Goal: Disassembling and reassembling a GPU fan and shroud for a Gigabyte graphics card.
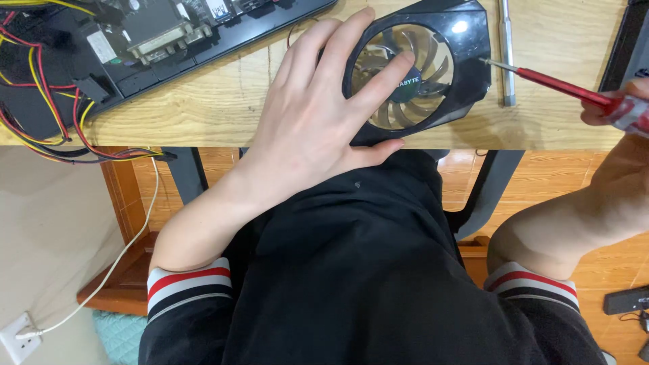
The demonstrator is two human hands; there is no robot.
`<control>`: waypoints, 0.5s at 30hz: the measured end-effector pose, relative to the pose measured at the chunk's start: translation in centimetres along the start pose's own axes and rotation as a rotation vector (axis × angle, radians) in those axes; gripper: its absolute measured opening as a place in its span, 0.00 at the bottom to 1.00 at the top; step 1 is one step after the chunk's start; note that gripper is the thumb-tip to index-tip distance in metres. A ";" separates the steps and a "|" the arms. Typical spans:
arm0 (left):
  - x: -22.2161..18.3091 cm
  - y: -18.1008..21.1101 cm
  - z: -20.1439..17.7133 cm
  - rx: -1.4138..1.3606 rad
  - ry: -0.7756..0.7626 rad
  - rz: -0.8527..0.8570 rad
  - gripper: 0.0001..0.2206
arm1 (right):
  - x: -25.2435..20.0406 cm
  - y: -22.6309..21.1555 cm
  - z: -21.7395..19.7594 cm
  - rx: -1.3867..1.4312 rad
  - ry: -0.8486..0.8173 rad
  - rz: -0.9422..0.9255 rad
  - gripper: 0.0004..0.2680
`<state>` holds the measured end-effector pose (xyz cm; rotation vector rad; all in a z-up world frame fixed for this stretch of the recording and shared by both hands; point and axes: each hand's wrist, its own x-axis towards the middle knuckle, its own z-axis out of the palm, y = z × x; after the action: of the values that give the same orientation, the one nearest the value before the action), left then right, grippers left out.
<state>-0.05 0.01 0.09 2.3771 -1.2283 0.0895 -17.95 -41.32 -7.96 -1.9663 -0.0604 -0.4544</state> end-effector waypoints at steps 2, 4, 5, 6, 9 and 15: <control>-0.3 0.0 0.0 -0.043 0.013 -0.001 0.42 | -1.4 2.0 -1.2 0.040 0.036 0.032 0.18; -0.6 -0.1 0.1 -0.086 0.024 -0.004 0.44 | -1.8 2.8 -1.4 0.081 0.072 0.065 0.19; -0.7 -0.1 0.2 -0.091 0.023 0.005 0.45 | -1.5 2.6 -1.0 0.079 0.076 0.045 0.21; -0.8 -0.2 0.3 -0.098 0.021 0.014 0.47 | -1.2 2.4 -0.6 0.077 0.079 0.025 0.23; -0.6 -0.5 1.0 -0.077 0.020 0.012 0.46 | 1.3 -1.3 2.1 -0.008 0.050 -0.052 0.24; -0.8 -1.1 2.1 -0.097 0.001 -0.041 0.47 | 2.7 -1.2 3.8 0.121 0.145 0.059 0.19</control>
<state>0.03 0.29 -2.38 2.3166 -1.1568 0.0176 -14.70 -37.88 -7.35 -1.8069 0.0611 -0.5408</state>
